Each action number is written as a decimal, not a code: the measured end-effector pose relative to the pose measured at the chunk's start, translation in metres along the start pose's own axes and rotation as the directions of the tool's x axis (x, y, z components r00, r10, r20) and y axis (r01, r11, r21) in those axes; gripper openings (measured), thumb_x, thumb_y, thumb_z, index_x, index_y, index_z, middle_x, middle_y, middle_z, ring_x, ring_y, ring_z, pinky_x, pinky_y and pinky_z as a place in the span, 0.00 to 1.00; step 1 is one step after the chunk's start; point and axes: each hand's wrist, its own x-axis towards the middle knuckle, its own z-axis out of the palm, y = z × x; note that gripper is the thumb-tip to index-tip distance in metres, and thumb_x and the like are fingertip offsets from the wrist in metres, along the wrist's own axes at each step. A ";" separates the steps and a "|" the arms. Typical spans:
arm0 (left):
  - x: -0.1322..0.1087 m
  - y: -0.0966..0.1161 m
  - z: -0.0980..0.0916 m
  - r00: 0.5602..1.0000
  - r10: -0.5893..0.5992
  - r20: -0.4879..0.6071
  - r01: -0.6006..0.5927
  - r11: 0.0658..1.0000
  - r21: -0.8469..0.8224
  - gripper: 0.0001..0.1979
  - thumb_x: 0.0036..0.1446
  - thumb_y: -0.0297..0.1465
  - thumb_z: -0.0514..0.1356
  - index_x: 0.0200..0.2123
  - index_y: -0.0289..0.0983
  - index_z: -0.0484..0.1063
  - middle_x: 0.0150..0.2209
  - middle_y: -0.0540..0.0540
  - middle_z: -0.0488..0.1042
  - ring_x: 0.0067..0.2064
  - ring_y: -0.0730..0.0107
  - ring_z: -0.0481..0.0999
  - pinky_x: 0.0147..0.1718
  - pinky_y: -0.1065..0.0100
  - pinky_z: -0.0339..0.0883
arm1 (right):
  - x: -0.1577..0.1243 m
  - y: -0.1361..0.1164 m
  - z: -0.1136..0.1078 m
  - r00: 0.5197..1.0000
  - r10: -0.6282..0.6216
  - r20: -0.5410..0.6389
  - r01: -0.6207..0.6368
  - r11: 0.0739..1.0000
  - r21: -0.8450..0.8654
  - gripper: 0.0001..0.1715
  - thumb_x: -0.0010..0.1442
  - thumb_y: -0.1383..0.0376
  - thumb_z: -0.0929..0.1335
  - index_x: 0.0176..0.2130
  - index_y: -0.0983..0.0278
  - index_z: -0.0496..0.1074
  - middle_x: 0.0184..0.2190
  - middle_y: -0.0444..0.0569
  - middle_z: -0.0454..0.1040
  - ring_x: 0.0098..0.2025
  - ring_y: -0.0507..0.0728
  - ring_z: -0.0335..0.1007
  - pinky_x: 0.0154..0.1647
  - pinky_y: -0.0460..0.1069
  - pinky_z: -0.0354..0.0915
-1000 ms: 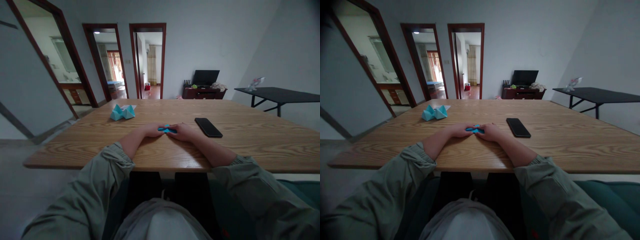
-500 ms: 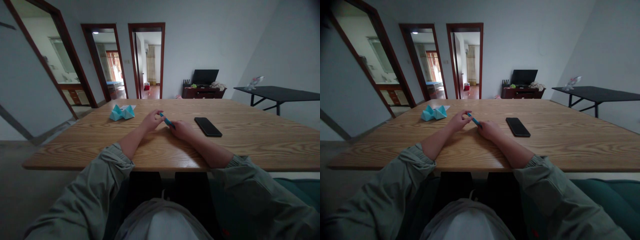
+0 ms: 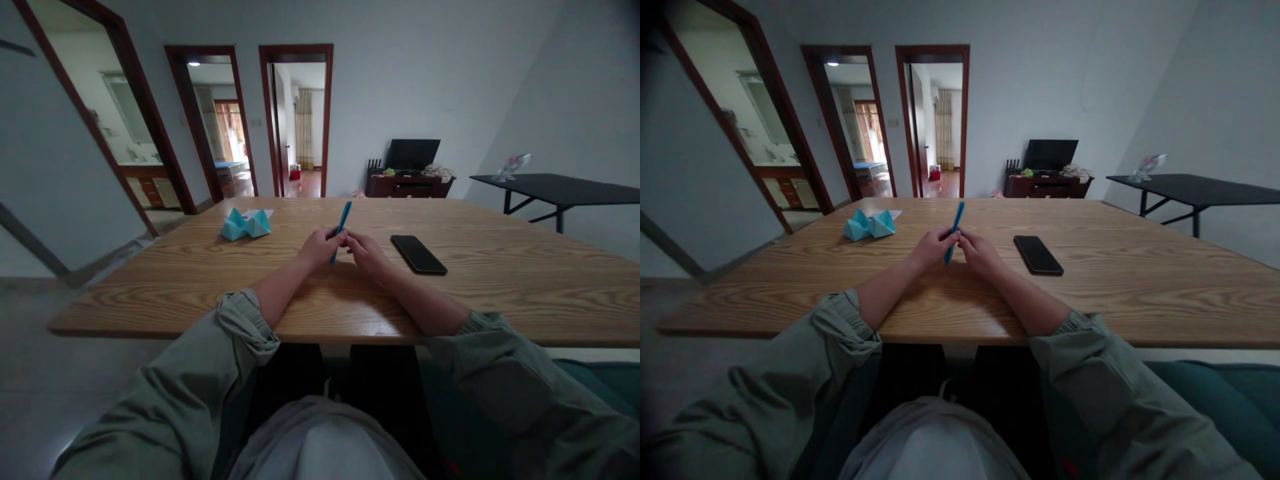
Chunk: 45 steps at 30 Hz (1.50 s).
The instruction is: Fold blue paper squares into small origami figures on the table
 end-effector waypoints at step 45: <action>-0.002 0.000 -0.021 0.985 -0.169 0.028 0.169 0.935 -0.312 0.23 0.46 0.23 0.60 0.49 0.33 0.72 0.44 0.40 0.76 0.42 0.60 0.76 0.41 0.59 0.71 | -0.002 0.013 -0.005 0.994 -0.063 -0.094 0.067 0.997 0.040 0.32 0.52 0.76 0.60 0.54 0.62 0.70 0.48 0.48 0.75 0.47 0.58 0.71 0.50 0.54 0.65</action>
